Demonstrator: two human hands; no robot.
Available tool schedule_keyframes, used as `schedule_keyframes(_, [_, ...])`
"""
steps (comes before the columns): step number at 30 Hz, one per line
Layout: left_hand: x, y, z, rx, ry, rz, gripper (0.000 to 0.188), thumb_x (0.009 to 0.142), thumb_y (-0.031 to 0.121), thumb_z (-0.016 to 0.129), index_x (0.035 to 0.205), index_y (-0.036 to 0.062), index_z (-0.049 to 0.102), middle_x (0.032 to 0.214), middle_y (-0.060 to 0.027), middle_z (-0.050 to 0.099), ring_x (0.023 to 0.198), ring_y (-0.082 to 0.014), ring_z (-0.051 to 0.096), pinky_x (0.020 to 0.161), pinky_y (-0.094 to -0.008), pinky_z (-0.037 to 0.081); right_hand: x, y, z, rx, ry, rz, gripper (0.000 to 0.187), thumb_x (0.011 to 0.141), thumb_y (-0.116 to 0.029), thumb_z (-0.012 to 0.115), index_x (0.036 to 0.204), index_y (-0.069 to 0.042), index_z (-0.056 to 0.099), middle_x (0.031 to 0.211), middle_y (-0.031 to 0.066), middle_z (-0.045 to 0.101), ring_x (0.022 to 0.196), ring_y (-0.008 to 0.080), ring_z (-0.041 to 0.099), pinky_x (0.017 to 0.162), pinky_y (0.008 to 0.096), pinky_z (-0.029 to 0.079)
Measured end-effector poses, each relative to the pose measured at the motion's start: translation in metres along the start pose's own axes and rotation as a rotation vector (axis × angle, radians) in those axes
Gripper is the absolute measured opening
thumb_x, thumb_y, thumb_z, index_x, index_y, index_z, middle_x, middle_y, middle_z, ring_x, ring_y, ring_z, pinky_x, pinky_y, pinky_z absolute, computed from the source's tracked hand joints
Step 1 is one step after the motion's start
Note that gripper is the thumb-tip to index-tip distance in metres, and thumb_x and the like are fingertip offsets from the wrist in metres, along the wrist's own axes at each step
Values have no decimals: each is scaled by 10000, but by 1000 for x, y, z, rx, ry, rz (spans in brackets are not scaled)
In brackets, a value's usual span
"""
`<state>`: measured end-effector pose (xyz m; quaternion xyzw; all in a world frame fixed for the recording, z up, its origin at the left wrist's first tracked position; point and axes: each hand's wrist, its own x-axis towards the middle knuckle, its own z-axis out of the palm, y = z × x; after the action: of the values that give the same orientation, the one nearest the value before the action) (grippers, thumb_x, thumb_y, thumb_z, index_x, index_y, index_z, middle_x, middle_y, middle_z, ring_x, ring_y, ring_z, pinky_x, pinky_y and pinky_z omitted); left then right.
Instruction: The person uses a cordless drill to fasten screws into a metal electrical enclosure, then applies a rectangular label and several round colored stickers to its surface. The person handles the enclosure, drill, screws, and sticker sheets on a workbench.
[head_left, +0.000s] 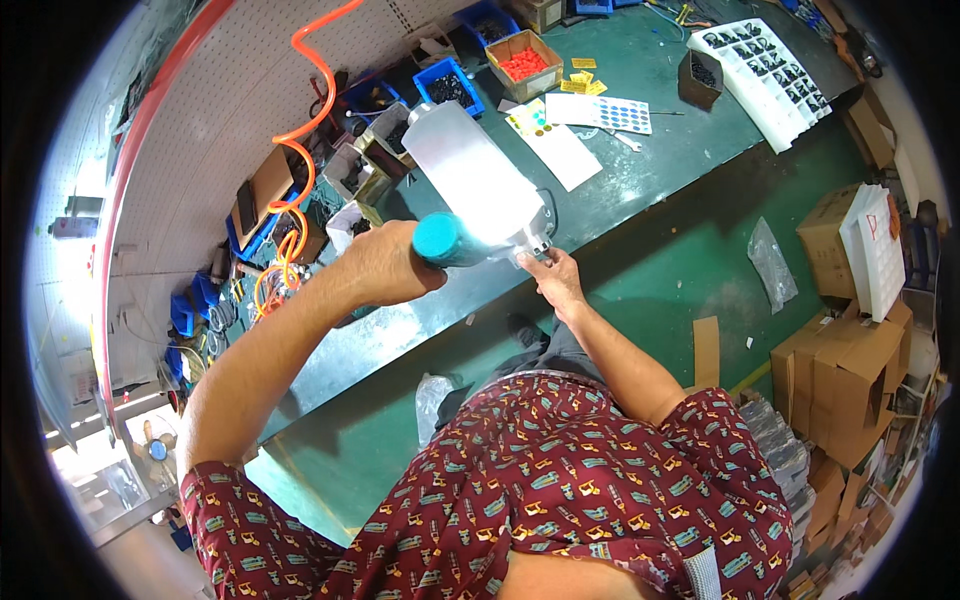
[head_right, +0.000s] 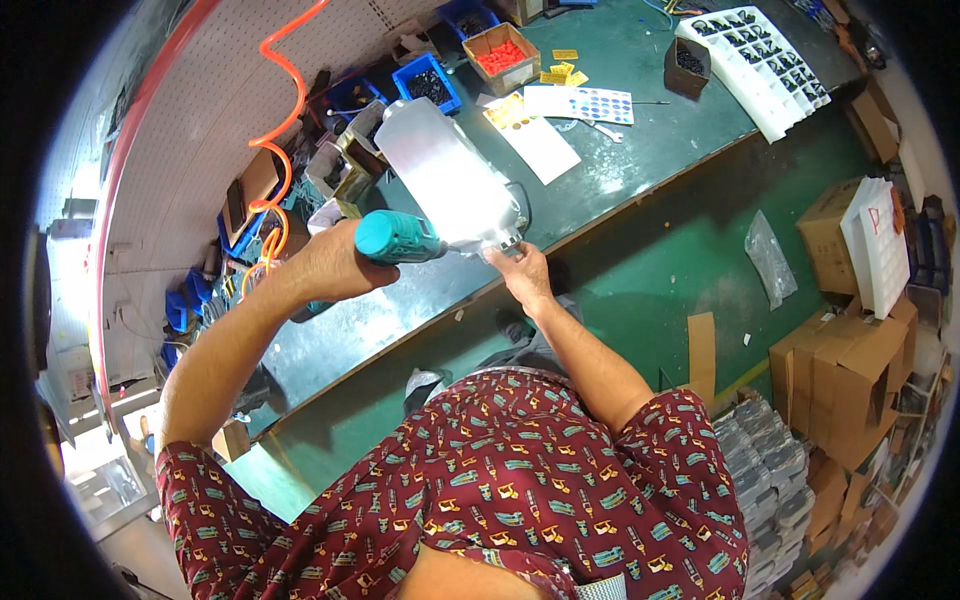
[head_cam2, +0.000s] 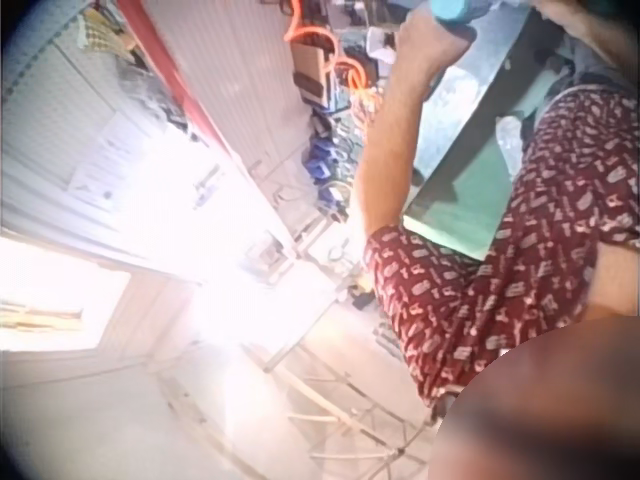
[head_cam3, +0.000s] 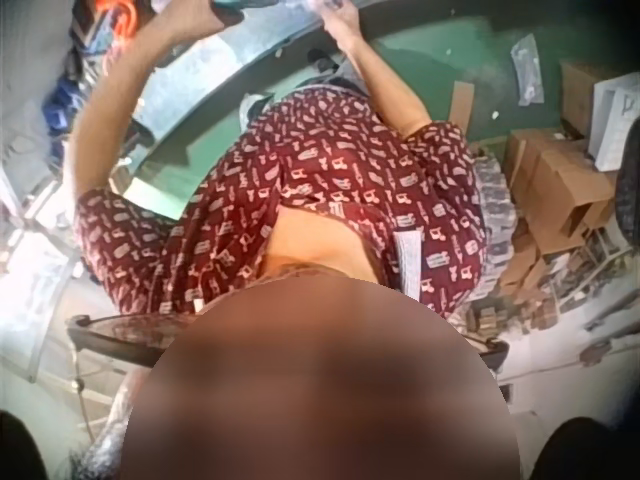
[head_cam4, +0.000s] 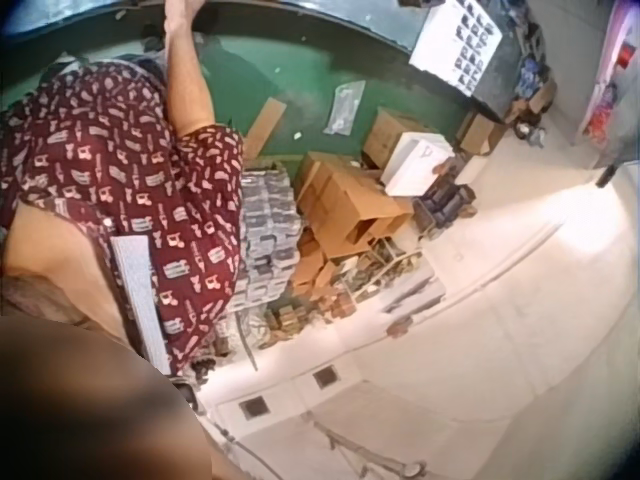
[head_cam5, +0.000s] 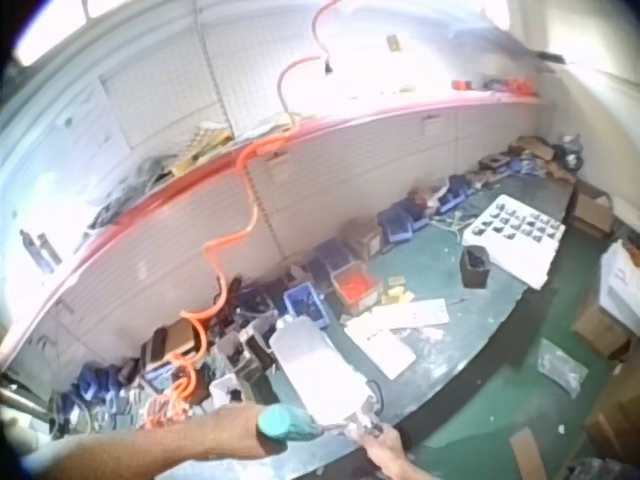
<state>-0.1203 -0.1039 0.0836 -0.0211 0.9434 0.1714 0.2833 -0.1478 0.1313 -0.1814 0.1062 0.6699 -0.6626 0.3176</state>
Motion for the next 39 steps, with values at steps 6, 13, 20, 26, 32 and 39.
schedule_keyframes(6, [-20,-2,-10,-162,28,29,410,801,308,782,1157,123,699,1025,-191,741,966,-399,698,850,-460,554,0,-3,-19,174,-148,142,722,833,-331,869,1336,76,548,1027,89,640,871,143,615,734,301,546])
schedule_keyframes(13, [-59,-12,-22,-468,55,80,426,861,217,833,1244,85,704,1024,-60,752,935,-161,682,877,-339,544,-4,-8,-73,421,-193,183,289,970,63,536,1254,93,580,1204,214,665,1065,296,705,930,393,619])
schedule_keyframes(20, [-66,-20,50,-864,143,-24,352,910,180,809,1211,52,677,1015,-9,701,856,-104,643,755,-294,549,-3,-46,-73,624,-251,97,271,995,-54,637,1238,59,599,1154,205,707,1008,276,732,883,368,634])
schedule_keyframes(26, [-51,3,80,-1070,199,-81,355,908,210,804,1210,65,685,1038,-24,710,833,-123,645,732,-307,550,5,-51,-71,800,-282,110,233,990,-114,685,1166,35,651,1071,178,731,971,258,738,873,367,643])
schedule_keyframes(32, [-44,10,83,-1107,178,-125,328,914,198,796,1197,66,696,1020,-23,716,829,-123,645,726,-307,545,15,-47,-71,895,-324,124,207,990,-120,684,1117,43,671,1059,165,734,950,247,739,873,354,646])
schedule_keyframes(39, [-39,0,89,-1027,168,-107,371,903,209,803,1219,56,685,1046,-48,730,813,-144,665,732,-324,568,16,-59,-86,815,-396,193,176,984,-104,685,1083,41,687,1024,158,740,955,235,741,866,342,650])
